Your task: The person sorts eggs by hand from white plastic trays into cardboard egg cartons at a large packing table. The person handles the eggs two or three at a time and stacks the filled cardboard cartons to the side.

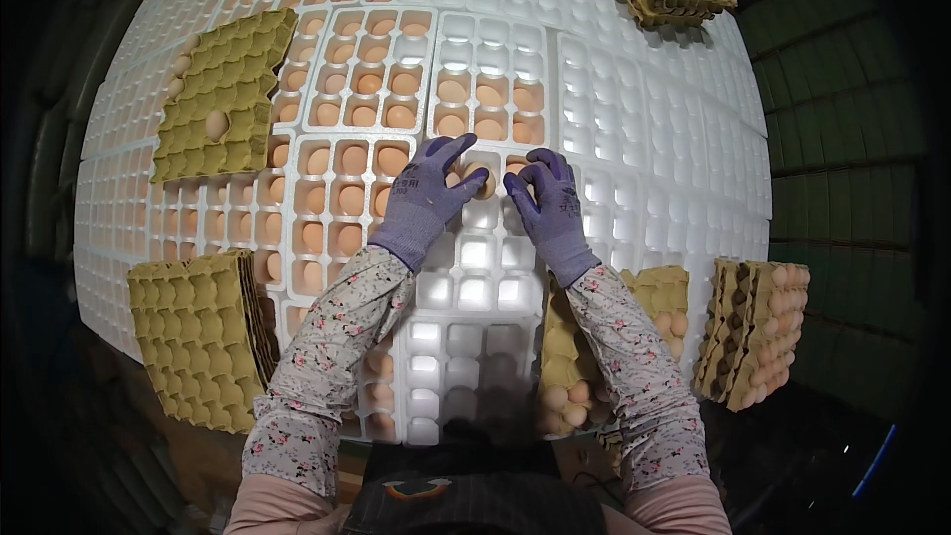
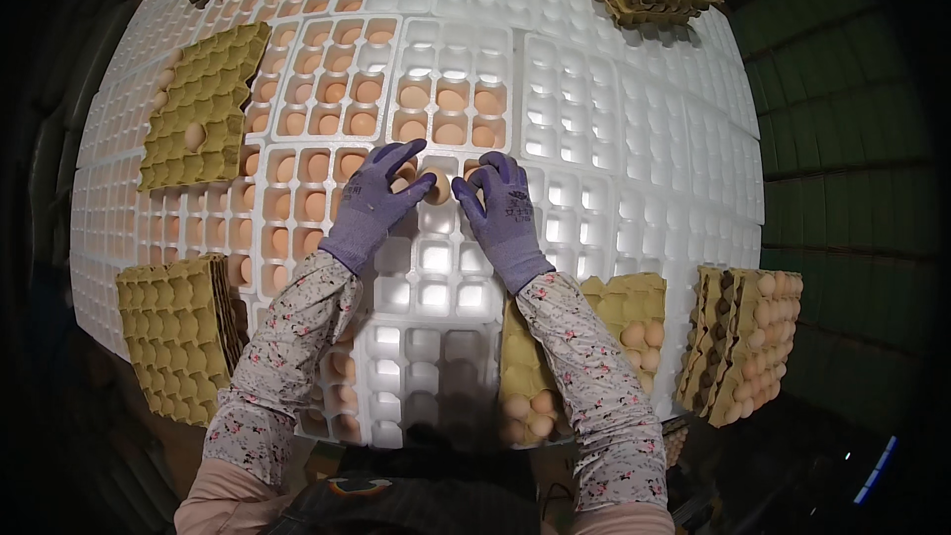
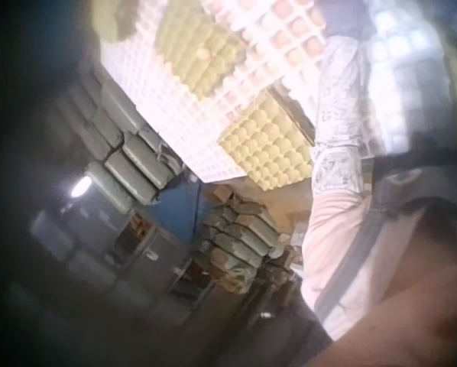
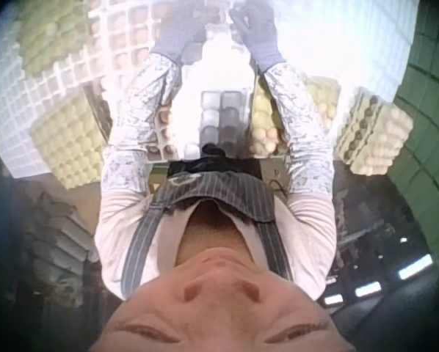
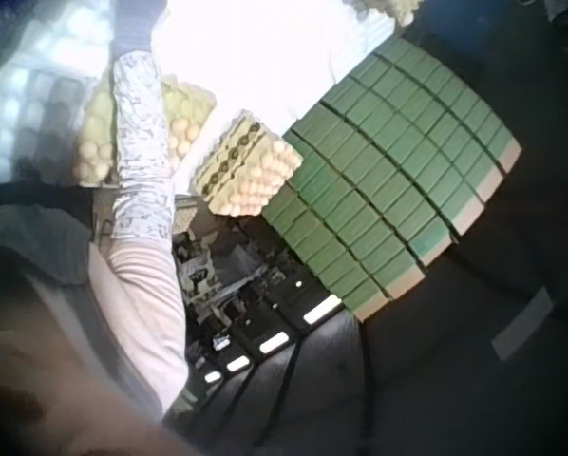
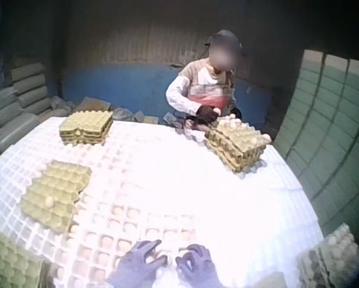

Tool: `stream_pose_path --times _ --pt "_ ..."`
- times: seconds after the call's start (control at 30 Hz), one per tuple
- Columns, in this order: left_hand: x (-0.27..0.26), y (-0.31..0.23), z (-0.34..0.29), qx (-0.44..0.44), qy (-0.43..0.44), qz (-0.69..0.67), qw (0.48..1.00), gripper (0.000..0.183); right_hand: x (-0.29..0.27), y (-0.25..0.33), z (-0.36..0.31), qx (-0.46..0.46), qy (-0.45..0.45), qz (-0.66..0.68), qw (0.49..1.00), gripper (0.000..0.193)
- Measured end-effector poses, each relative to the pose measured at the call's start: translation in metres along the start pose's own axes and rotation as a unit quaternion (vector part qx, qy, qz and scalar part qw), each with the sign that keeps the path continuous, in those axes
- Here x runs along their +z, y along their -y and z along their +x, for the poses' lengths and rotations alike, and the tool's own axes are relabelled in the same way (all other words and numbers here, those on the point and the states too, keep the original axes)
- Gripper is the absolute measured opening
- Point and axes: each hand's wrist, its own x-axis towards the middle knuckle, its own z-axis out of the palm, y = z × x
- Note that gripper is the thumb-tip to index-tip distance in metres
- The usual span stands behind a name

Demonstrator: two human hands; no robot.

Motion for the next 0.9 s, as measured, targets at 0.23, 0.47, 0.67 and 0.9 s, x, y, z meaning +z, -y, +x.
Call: stream_pose_path --times 0.23,0.47,0.67,0.9 --pt "0.034 0.029 -0.033 0.126 -0.120 0.116 0.978 0.052 0.017 -0.026 -0.023 -0.017 0.073 0.041 0.996 0.029" --pt "0.029 0.022 -0.050 0.135 -0.157 0.173 0.963 0.049 -0.097 0.015 -0.075 0.034 -0.012 0.057 0.998 0.025" --pt "0.048 -0.056 -0.132 0.190 0.046 0.015 0.981 0.033 -0.179 -0.018 -0.184 0.022 0.183 -0.024 0.983 0.027" --pt "0.113 -0.091 -0.232 0.238 0.162 0.180 0.941 0.046 -0.164 -0.044 -0.233 -0.129 0.176 -0.121 0.968 0.041"
